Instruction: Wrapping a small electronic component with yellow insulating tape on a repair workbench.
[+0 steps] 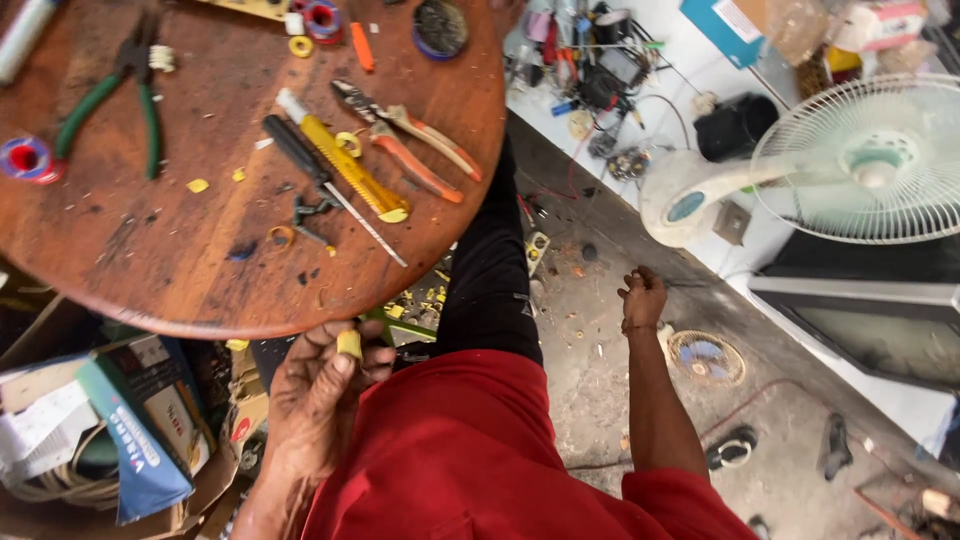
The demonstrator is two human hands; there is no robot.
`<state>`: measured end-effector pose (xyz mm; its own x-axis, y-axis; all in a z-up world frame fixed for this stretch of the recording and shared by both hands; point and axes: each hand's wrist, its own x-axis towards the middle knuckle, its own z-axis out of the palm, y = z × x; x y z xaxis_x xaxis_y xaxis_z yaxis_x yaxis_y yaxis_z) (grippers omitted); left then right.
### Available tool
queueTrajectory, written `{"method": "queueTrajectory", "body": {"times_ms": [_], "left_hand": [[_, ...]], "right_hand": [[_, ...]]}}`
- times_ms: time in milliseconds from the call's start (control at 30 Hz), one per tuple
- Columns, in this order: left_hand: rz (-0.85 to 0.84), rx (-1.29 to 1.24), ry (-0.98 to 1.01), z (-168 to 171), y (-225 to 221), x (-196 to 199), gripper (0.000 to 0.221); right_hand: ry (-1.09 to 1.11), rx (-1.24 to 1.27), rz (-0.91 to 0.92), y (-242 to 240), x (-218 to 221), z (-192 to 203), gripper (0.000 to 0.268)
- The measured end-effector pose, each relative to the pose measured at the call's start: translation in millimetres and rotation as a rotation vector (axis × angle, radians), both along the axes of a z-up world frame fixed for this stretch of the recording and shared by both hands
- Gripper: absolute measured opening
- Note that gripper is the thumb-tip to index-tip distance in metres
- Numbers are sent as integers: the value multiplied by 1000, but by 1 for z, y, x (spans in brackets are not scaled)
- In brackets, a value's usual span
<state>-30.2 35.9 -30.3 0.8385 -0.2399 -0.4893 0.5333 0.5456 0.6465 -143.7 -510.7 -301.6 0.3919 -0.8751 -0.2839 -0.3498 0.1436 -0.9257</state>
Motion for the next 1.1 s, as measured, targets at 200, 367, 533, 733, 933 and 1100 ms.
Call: {"method": "queueTrajectory", "body": {"times_ms": [200, 367, 533, 733, 933, 1100], "left_hand": [[242, -62, -202, -8, -11, 37, 49], [279, -95, -292, 23, -6, 50, 44], [371, -141, -356, 34, 6, 48, 37], [339, -7, -355, 27, 21, 52, 35], [406, -73, -426, 19, 22, 56, 38], [420, 245, -573, 13, 33, 55, 39]], "right_hand": [[-255, -430, 628, 194, 100, 174, 22], [-423, -767, 975, 296, 175, 278, 20], [-508, -784, 1190, 339, 220, 288, 19], [-503, -722, 1348, 362, 206, 278, 16], [-582, -843, 1292, 359, 214, 283, 15], [-250, -1117, 1298, 354, 246, 262, 19]]}}
